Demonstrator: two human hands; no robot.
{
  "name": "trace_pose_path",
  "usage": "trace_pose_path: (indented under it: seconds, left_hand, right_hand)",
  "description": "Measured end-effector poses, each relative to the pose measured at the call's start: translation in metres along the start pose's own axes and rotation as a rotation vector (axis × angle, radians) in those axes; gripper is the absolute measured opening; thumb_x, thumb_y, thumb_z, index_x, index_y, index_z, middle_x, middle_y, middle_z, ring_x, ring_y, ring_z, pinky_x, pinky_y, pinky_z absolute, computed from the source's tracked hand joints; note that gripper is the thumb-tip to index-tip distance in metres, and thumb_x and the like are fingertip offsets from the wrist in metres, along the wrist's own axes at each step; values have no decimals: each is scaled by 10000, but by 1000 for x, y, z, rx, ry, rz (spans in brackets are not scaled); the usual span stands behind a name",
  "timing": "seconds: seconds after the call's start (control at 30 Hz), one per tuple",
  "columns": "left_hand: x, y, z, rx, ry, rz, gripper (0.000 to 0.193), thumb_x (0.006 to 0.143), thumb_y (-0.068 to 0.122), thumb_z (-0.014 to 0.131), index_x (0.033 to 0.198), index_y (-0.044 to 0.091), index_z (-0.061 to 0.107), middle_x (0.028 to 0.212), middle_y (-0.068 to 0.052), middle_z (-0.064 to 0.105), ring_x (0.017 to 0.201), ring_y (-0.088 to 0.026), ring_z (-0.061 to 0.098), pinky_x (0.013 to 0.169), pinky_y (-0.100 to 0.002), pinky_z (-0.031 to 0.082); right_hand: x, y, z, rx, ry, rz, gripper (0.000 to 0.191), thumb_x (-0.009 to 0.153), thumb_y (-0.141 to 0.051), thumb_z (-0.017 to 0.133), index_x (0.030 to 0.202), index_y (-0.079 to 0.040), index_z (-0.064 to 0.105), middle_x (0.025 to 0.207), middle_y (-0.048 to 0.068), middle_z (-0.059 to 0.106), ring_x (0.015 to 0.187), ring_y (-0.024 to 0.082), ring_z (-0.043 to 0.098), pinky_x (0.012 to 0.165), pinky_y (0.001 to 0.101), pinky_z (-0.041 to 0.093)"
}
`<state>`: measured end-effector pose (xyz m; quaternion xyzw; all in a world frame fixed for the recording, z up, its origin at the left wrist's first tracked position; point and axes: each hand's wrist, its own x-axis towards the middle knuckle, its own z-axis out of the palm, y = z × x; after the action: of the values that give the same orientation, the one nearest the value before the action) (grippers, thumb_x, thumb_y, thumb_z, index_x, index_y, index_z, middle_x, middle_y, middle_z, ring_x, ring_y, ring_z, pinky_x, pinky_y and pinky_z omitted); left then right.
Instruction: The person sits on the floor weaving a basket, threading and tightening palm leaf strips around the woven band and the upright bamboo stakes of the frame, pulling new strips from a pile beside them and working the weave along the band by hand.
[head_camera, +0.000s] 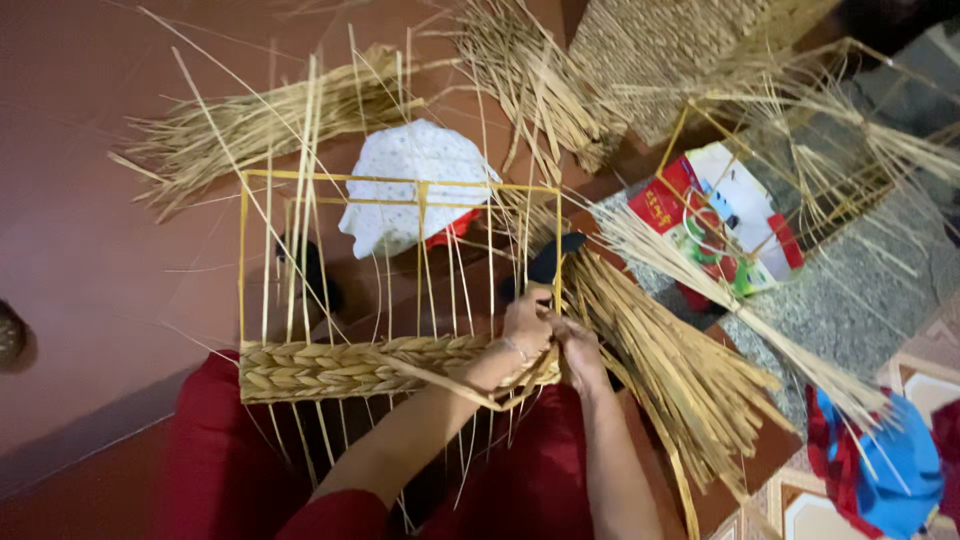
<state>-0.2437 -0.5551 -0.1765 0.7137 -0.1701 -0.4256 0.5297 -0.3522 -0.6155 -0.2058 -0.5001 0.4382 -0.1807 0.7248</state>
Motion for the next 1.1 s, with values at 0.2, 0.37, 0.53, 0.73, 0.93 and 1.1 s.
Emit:
trace_pose_path:
  seconds: [0.2,0.37,0.53,0.73,0.93,1.1]
  left_hand:
    - [-13,-2,-9,-453,-35,-110,380,820,11,753,1177,61,629,1024,-156,686,841,-207,678,689,-302,603]
    - [-3,3,-20,-175,-170,-172,425,870,366,811,1070,13,684,888,-146,707,676,-189,570,683,-395,545]
    - [7,7,-12,322,-222,-4,242,829,307,816,927,93,756,856,-64,724,661,-77,628,630,-226,527]
    - [0,1,-16,-12,-194,-220,111,955,182,637,947,77,669,777,-67,684,580,-78,598,494,-196,522]
    - [-23,-34,-46,-698,-511,101,149,999,127,583,870,60,615,635,-50,561,428,-65,423,339,-193,329]
    - [-44,-57,-52,-439,-566,112,267,1081,238,557,860,93,524,599,-17,473,463,-93,479,397,-217,397]
  right_hand:
    - [-7,0,-5,-143,88,-33,303,1001,-182,644,1216,23,706,1050,148,732,909,225,673,805,321,555]
    - [-26,-21,-16,-824,176,-119,465,939,-308,782,1272,-3,672,1231,162,670,1100,259,647,964,368,505]
    - [-24,-22,-31,-461,-47,-56,496,850,-265,786,1275,-24,705,1180,148,754,1073,234,687,982,350,516]
    - [-10,-7,-40,-349,-34,-82,371,944,-193,689,1265,-9,705,1157,67,748,1058,162,661,984,296,489]
    - [-10,-5,-31,-296,28,-88,322,991,-211,659,1202,24,722,1098,56,743,997,132,648,929,288,499]
    - [-19,-14,-22,-201,18,-75,251,988,-207,674,1107,5,734,1009,65,733,906,152,641,855,315,519]
